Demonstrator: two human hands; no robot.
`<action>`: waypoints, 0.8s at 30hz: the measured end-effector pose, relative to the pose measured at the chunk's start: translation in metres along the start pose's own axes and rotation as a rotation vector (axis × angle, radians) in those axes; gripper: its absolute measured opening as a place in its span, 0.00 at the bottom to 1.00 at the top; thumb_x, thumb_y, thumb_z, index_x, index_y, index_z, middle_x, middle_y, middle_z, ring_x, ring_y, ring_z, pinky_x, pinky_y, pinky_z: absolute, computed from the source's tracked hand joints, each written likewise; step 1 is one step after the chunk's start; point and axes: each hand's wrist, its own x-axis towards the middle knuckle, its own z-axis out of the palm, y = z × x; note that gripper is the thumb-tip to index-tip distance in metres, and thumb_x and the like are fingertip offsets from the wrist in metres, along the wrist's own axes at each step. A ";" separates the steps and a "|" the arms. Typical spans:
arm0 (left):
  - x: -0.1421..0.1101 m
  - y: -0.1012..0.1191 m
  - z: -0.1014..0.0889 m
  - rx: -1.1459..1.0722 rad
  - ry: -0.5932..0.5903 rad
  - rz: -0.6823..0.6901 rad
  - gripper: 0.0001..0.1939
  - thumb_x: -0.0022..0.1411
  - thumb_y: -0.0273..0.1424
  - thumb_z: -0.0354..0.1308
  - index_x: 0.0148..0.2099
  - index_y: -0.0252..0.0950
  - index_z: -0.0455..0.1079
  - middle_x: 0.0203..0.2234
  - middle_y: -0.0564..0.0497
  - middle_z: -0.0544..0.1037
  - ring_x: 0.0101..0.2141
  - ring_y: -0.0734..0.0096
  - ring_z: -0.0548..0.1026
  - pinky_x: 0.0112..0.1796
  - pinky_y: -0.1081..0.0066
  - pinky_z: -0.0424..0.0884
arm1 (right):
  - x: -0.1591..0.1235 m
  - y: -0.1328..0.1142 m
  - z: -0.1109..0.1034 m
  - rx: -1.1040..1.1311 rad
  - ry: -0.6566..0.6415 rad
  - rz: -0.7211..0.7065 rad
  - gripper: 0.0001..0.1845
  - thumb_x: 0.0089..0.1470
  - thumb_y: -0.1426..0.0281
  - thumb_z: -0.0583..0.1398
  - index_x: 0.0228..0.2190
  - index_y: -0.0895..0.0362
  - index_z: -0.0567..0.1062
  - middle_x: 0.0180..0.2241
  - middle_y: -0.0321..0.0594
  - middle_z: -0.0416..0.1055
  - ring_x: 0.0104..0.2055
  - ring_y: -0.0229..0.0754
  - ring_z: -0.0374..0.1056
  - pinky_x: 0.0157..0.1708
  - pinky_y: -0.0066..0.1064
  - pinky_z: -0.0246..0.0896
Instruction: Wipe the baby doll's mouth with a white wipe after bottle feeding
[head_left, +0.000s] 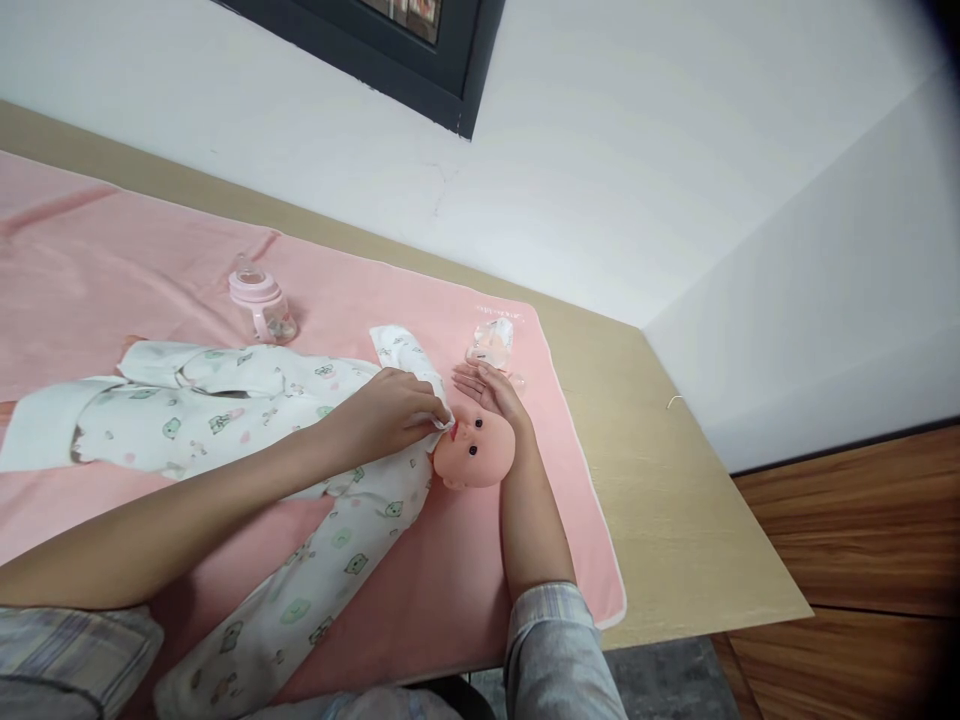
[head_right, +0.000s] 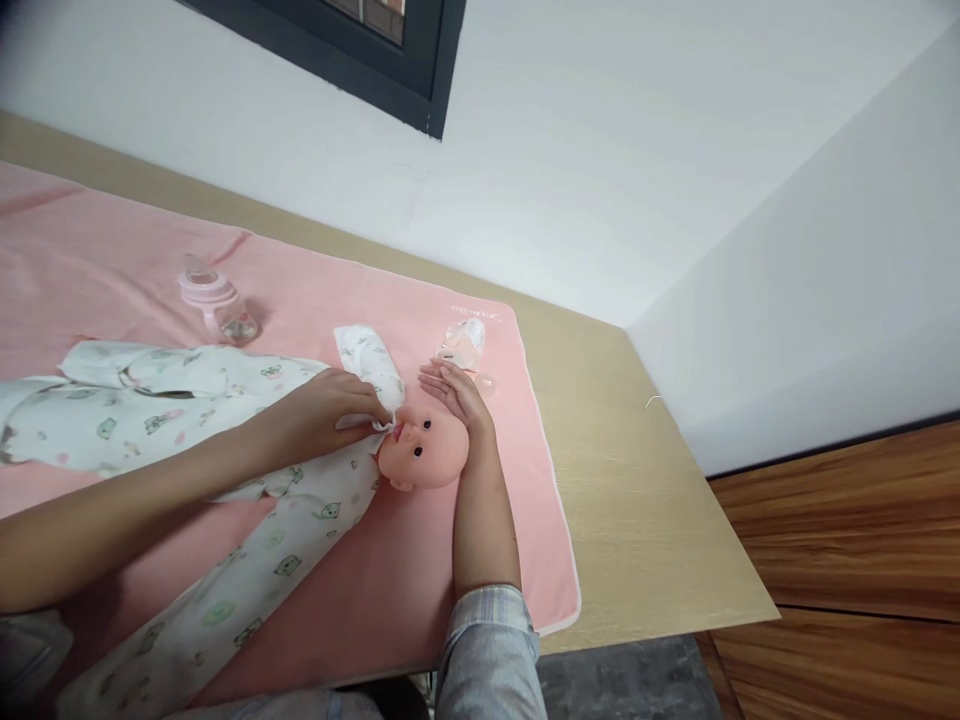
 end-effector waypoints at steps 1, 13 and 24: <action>0.000 -0.001 0.001 0.006 0.012 0.001 0.07 0.65 0.26 0.59 0.39 0.40 0.79 0.31 0.53 0.79 0.34 0.62 0.75 0.39 0.65 0.60 | 0.000 0.001 -0.001 0.005 -0.010 -0.006 0.17 0.54 0.62 0.66 0.45 0.55 0.76 0.46 0.44 0.79 0.50 0.45 0.76 0.63 0.45 0.64; 0.003 -0.010 0.010 0.006 0.084 0.069 0.09 0.67 0.25 0.56 0.42 0.37 0.79 0.32 0.50 0.78 0.34 0.61 0.75 0.36 0.66 0.62 | 0.000 0.000 0.000 0.003 -0.003 0.002 0.18 0.52 0.61 0.67 0.43 0.54 0.76 0.45 0.43 0.79 0.49 0.45 0.76 0.62 0.45 0.65; 0.003 -0.010 0.014 0.046 0.176 0.143 0.11 0.68 0.25 0.53 0.43 0.37 0.78 0.30 0.50 0.77 0.32 0.61 0.75 0.36 0.66 0.63 | 0.000 -0.002 0.001 -0.003 0.011 0.022 0.20 0.51 0.61 0.67 0.45 0.56 0.76 0.46 0.44 0.79 0.49 0.46 0.77 0.62 0.45 0.65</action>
